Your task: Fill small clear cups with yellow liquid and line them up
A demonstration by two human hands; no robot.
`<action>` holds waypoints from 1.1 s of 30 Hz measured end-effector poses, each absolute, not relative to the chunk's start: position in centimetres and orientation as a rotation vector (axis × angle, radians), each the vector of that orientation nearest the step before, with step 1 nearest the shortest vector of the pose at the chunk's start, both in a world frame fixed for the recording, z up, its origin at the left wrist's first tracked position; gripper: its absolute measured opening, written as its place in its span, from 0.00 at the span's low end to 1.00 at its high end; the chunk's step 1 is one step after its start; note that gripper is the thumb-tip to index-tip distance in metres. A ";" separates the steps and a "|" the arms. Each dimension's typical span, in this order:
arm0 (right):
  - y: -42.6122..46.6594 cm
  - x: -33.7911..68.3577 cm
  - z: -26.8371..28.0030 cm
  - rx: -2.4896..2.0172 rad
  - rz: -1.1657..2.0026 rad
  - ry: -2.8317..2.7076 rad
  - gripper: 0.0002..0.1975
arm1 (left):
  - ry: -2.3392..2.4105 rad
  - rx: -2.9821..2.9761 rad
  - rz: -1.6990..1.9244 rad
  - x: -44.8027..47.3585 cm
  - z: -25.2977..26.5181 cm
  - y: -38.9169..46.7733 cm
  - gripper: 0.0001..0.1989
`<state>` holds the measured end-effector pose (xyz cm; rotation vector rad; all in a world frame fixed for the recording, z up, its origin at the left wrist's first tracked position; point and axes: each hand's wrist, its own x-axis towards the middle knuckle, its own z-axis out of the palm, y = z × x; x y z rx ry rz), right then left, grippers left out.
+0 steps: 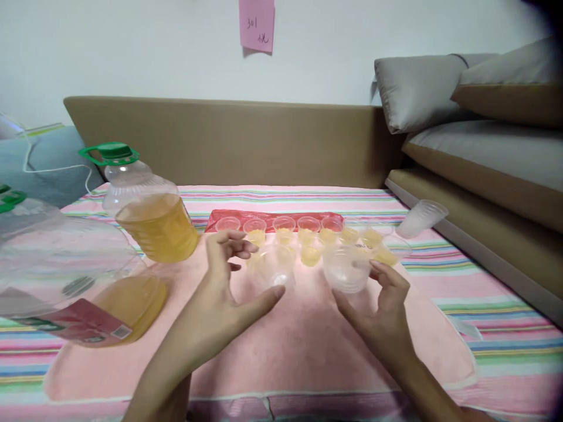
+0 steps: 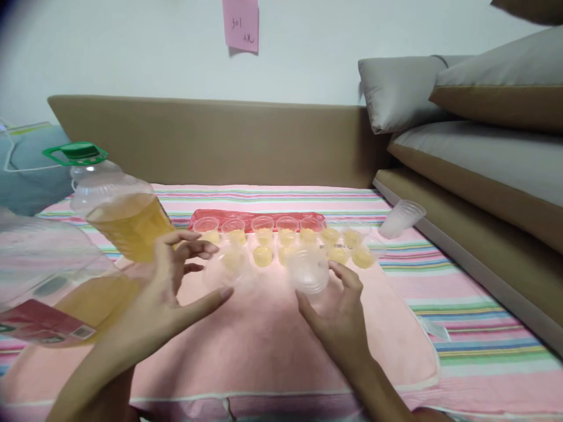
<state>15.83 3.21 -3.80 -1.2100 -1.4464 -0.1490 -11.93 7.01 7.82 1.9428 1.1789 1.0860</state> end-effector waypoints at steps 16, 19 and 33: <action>3.6 20.6 -3.0 -1.181 -0.142 -1.275 0.48 | 1.125 1.872 0.593 -7.6 4.2 7.8 0.35; 3.7 20.7 -2.9 -1.176 -0.134 -1.274 0.48 | 1.115 1.890 0.585 -7.6 3.6 8.0 0.35; 3.7 21.0 -2.7 -1.177 -0.137 -1.257 0.47 | 1.158 1.926 0.542 -8.5 3.7 8.3 0.41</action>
